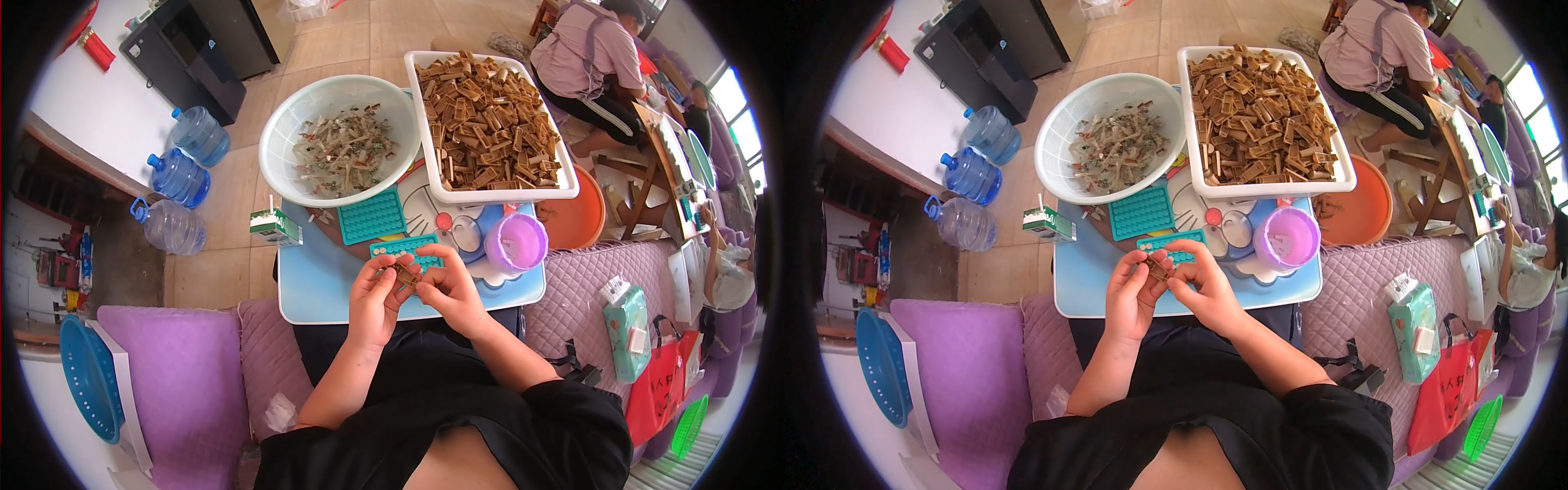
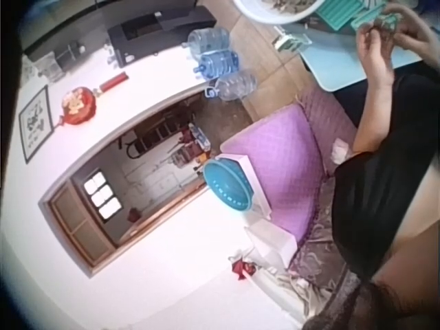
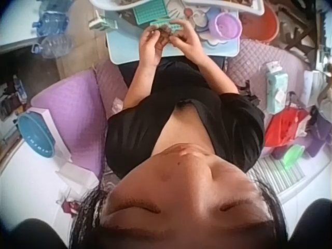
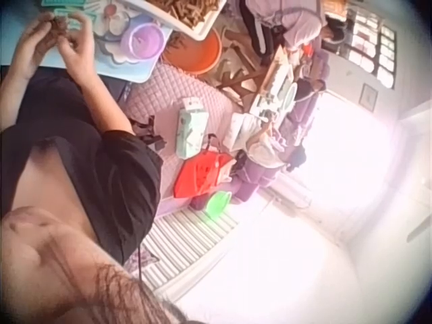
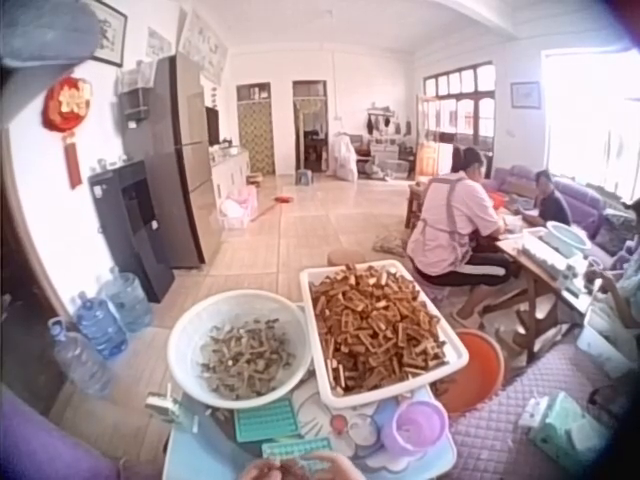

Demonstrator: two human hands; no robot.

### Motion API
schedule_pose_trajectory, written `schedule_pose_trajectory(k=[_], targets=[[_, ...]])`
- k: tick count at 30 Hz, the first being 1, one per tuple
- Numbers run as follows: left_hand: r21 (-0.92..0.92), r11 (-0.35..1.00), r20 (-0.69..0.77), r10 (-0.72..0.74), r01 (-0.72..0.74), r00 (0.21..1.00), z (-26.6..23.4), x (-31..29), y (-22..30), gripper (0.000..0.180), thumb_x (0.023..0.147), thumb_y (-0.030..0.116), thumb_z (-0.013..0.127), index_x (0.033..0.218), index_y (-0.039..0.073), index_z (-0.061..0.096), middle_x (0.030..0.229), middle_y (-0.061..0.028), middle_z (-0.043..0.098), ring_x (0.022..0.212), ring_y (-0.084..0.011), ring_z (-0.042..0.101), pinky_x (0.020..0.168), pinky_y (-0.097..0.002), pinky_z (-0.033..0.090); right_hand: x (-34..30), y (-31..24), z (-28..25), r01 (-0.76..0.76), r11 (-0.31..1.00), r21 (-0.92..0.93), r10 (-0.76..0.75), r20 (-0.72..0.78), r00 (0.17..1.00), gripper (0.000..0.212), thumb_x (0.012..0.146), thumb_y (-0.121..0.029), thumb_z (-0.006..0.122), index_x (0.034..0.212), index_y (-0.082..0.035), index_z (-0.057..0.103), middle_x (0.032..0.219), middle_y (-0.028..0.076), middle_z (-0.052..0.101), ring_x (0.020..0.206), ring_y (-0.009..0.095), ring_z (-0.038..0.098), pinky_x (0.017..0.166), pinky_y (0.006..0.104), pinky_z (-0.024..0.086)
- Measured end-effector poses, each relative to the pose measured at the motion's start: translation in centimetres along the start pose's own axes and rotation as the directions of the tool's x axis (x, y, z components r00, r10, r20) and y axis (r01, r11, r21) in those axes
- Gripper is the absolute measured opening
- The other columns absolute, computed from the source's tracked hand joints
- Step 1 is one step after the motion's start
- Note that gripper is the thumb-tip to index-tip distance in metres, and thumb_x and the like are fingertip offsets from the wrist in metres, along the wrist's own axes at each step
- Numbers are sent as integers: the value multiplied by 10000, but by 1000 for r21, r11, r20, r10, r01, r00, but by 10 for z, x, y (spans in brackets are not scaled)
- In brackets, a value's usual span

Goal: The person assembles small green plastic inserts into larger brown plastic housings by hand.

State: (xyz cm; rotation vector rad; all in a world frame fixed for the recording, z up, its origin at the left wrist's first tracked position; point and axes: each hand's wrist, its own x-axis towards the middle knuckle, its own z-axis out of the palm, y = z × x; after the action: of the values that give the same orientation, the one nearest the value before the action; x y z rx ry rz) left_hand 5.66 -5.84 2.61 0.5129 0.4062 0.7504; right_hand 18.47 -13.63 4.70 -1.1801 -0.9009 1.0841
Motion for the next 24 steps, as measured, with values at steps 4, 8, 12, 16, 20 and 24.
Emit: schedule_pose_trajectory(k=[4, 8, 12, 16, 20, 24], targets=[[109, 993, -16, 41, -39, 999, 4, -1, 1, 127, 942, 85, 464, 1059, 69, 512, 1140, -130, 570, 1021, -254, 590, 881, -397, 503, 0, 6, 0, -1, 995, 101, 5, -35, 999, 437, 845, 35, 517, 1242, -54, 358, 691, -28, 477, 643, 34, 433, 588, 193, 335], [19, 999, -44, 32, -32, 999, 3, 1, -1, 127, 931, 69, 470, 1052, 68, 508, 1139, -136, 564, 1026, -254, 590, 881, -397, 504, 0, 10, 2, -31, 993, 115, 30, 11, 1000, 412, 856, 29, 496, 1238, -51, 362, 684, -28, 466, 639, 35, 425, 579, 192, 330], [-93, 996, -111, -28, 17, 993, 5, 1, -1, 147, 889, 5, 492, 1022, 67, 497, 1117, -140, 568, 992, -235, 604, 851, -381, 520, 1, 10, 4, -83, 986, 144, 84, -4, 996, 405, 858, 28, 486, 1237, -47, 364, 682, -27, 463, 631, 36, 419, 573, 197, 330], [155, 986, -58, 66, -56, 996, -12, 2, -9, 142, 856, -39, 511, 960, 55, 486, 1093, -127, 559, 974, -216, 602, 850, -357, 513, 0, 11, 5, -132, 980, 147, 123, 66, 990, 434, 857, 35, 496, 1253, -37, 332, 709, 5, 491, 644, 65, 441, 611, 214, 372], [258, 961, 26, 97, -101, 995, -25, 5, -9, 147, 840, -57, 520, 942, 41, 479, 1084, -106, 556, 954, -202, 605, 843, -346, 517, -2, 16, 5, -172, 983, 70, 166, 80, 983, 448, 854, 38, 501, 1260, -41, 327, 705, -2, 493, 638, 62, 442, 610, 217, 378], [224, 973, -112, -28, 52, 993, 5, 1, 5, 130, 904, 18, 500, 1034, 23, 502, 1124, -102, 558, 974, -205, 600, 855, -347, 513, -2, 13, 2, -84, 980, -179, 89, 20, 996, 451, 853, 33, 507, 1269, -46, 353, 707, 7, 517, 646, 63, 475, 604, 217, 393]])
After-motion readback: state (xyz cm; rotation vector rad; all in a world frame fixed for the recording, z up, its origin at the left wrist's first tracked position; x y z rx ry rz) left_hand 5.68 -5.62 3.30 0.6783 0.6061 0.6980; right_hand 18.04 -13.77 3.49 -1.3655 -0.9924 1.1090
